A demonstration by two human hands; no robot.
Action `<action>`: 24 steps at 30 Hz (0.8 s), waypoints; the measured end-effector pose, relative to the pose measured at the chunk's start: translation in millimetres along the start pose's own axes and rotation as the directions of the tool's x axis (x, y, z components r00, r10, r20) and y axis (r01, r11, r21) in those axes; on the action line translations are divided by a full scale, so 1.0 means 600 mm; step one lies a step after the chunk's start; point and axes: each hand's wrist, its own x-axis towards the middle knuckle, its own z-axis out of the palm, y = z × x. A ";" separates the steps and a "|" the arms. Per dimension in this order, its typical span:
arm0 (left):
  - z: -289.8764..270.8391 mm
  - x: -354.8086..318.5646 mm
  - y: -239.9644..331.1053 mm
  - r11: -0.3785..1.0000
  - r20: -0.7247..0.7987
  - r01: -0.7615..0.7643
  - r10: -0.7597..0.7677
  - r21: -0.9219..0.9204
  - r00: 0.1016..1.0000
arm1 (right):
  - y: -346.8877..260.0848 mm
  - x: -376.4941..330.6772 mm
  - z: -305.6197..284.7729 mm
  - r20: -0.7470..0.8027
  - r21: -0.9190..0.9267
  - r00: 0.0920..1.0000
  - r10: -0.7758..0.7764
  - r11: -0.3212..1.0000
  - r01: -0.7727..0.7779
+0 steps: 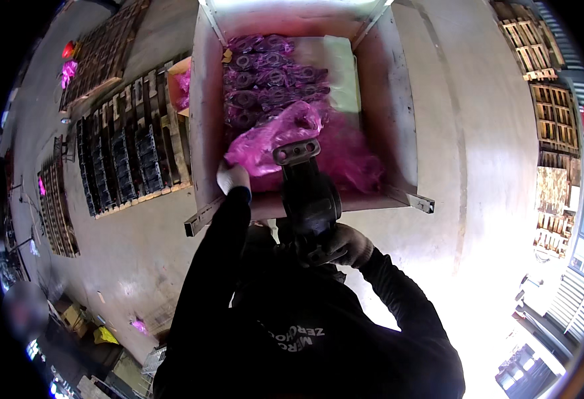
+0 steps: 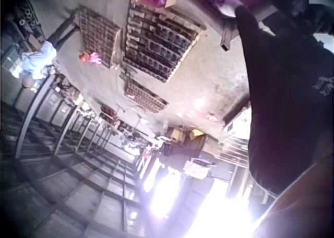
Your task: The person unpacks metal engine parts from pink plastic bags inside a cardboard box and places them onto a wooden pallet. The person repeatedly reaches into the box, removes a wrapped part, unwraps it, and stacks it with other parts on the pallet.
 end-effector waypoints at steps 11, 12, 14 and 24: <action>-0.142 -0.090 0.127 0.964 0.855 0.212 -0.243 0.160 0.458 | -0.074 0.018 0.039 -0.014 -0.518 0.997 -0.076 0.853 0.058; -0.162 -0.085 0.127 0.923 0.873 0.386 -0.178 -0.013 0.454 | -0.070 0.026 0.044 0.013 -0.452 0.999 -0.039 0.891 0.041; -0.200 -0.072 0.135 0.669 0.879 0.665 -0.037 -0.331 0.476 | -0.078 0.047 0.088 0.076 -0.322 0.997 0.034 0.947 -0.007; -0.381 0.013 0.186 0.451 0.778 0.636 0.311 -0.626 0.545 | 0.034 0.183 0.168 0.178 -0.547 0.959 0.221 0.832 -0.090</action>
